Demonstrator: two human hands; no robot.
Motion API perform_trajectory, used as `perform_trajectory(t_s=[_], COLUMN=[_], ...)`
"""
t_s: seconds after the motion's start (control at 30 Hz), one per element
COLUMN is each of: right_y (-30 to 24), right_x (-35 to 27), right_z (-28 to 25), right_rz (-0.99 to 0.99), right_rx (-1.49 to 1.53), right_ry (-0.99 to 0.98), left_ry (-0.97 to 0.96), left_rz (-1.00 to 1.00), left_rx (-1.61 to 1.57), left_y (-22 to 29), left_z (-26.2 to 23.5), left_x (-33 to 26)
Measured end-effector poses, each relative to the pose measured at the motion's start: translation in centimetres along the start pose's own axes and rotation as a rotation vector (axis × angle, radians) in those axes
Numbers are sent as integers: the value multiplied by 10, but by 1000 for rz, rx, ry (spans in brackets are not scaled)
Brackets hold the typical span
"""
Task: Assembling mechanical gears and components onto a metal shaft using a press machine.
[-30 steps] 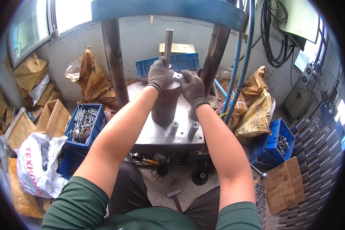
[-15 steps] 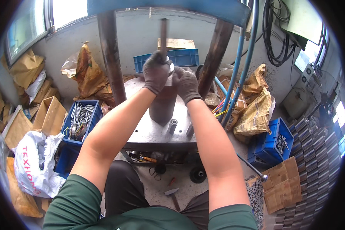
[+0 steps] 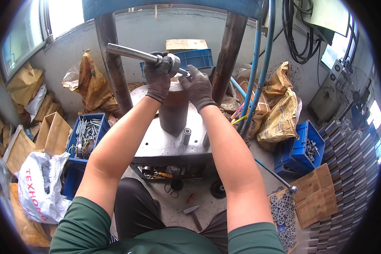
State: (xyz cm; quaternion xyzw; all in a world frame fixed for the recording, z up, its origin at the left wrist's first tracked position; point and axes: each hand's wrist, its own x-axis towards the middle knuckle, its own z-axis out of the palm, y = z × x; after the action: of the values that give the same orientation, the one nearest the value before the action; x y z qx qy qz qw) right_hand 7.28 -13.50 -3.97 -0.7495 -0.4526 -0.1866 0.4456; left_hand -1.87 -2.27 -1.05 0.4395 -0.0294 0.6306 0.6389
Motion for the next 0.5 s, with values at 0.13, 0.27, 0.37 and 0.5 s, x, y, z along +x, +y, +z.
perform_trajectory(t_s=[0.13,0.27,0.37,0.5], right_y=[0,-14,-31,-71], right_x=[1,-25,-82,-157], right_z=[-10,-34,-96,-206], right_rz=[80,-32,-158,-456], right_rx=[110,-12,165,-194], right_ry=[-62,-35,14,-253], left_ry=[-107,-158,-233,-244], left_rz=[-79,-132,-132,-171], left_rx=[-14,309,456,572], left_y=[14,29,32,36], left_z=[12,30,51,34], left_x=[6,13,13,29])
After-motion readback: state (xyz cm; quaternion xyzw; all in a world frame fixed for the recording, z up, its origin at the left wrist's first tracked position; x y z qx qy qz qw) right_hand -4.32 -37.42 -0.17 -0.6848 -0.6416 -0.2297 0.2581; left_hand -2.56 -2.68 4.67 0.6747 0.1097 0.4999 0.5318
